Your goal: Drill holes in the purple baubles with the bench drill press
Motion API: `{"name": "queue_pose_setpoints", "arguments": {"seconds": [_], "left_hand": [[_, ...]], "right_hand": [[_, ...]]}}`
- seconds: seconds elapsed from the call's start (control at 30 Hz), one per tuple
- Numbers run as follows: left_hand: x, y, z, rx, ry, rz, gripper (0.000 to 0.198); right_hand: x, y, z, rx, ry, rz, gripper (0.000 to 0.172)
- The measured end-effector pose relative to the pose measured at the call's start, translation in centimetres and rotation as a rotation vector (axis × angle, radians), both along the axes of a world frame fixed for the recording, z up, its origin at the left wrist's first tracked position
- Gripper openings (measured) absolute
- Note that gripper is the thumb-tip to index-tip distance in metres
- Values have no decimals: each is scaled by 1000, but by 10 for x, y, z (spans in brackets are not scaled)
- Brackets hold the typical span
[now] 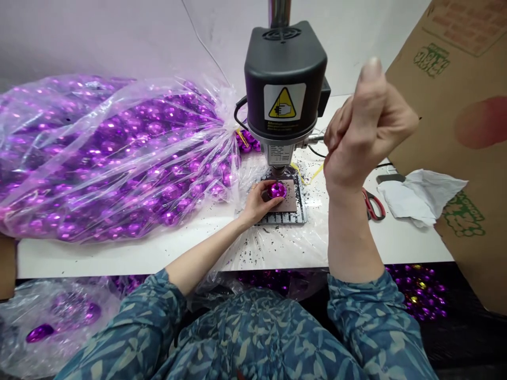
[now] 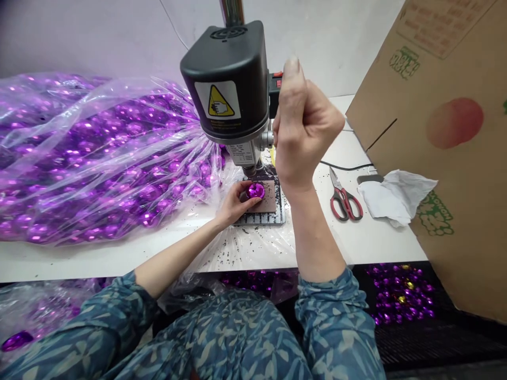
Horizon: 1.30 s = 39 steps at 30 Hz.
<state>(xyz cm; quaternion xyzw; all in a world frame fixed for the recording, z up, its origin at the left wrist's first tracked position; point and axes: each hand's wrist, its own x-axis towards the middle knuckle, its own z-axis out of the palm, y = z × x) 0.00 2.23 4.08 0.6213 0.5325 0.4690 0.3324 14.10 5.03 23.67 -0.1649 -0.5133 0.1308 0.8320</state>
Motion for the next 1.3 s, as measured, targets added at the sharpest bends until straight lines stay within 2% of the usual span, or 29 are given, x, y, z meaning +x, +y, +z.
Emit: {"name": "queue_pose_setpoints", "arguments": {"seconds": [0.1,0.27,0.47,0.6,0.73,0.83,0.93,1.03,1.1,1.3], "left_hand": [[1,-7,5,13,-46,30,54],[-6,-18,12,76,1,71,47],[-20,-38,12,137,-78,-37,48],[-28,-56,19,198,-84,-49,50],[-34,-73,29,197,-89,-60,37],[-35,-83,31,173,-144,-81,30],[-36,-90,28,124,-216,-74,37],[-36,-94,26,65,-280,-37,56],[-36,-96,25,45,-297,-10,64],[-36,-101,26,68,-256,23,59]], "right_hand": [[-1,7,13,-50,2,58,53],[-1,11,14,-60,12,72,53],[-3,10,14,-82,3,-17,53],[-2,14,13,-61,7,-5,55],[-1,17,12,-72,-3,-35,58],[-1,18,12,-68,18,-15,58],[-1,18,12,-68,39,4,58],[-2,17,12,-83,27,-14,59],[-2,17,12,-64,47,26,59],[-1,17,12,-40,65,85,57]]}}
